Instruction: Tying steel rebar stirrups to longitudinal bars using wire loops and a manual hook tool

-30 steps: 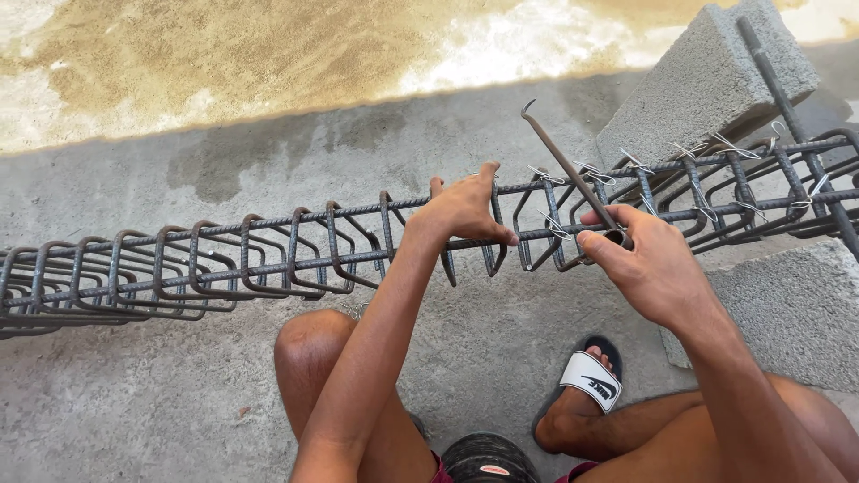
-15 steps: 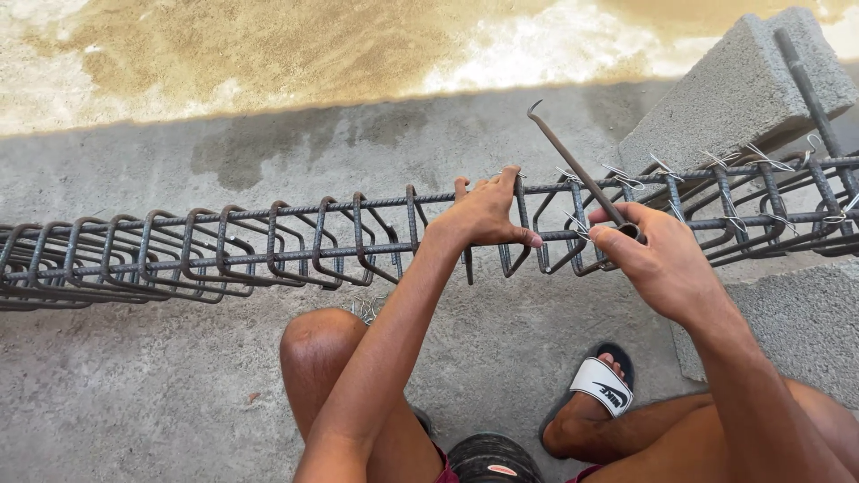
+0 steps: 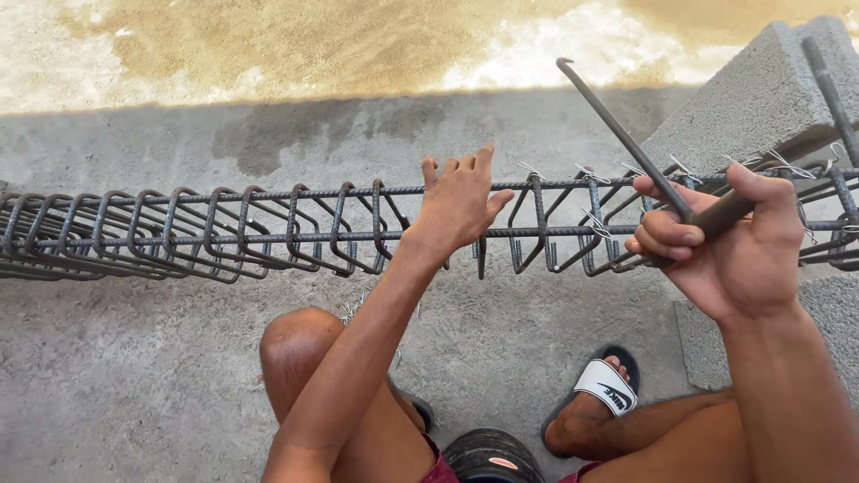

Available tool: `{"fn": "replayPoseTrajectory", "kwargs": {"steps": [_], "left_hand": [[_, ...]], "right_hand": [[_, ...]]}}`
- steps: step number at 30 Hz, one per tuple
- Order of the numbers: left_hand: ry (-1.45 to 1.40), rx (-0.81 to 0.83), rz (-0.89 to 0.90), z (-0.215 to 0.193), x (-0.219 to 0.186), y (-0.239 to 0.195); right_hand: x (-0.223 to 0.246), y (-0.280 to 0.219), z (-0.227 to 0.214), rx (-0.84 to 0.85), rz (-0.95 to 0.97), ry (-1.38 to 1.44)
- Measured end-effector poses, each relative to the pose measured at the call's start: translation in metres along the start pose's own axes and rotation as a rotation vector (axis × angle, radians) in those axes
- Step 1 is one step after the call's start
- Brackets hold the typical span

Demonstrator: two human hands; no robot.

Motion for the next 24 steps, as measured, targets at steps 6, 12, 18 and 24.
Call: {"fn": "replayPoseTrajectory", "kwargs": {"steps": [6,12,18,24], "left_hand": [[0.025,-0.019,0.06,0.007,0.01,-0.017],[-0.005,-0.033,0.098,-0.01,0.003,-0.031],[0.037,0.797,0.011,0.008,0.007,-0.089],[0.27,0.878,0.05,0.107,0.077,-0.134]], "right_hand": [[-0.01,0.003,-0.017,-0.056,0.056,0.031],[-0.012,0.002,-0.007,0.007,0.088,0.051],[-0.013,0.003,-0.001,0.012,0.054,-0.005],[-0.017,-0.004,-0.012,0.003,0.036,-0.21]]}}
Point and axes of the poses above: each hand's wrist, its own y-axis towards the middle knuckle, its own z-axis out of the palm, x = y × z, the point moved 3 cm from there along y, towards the middle knuckle, and after that the axes turned 7 degrees about -x, right-handed, at the moved point
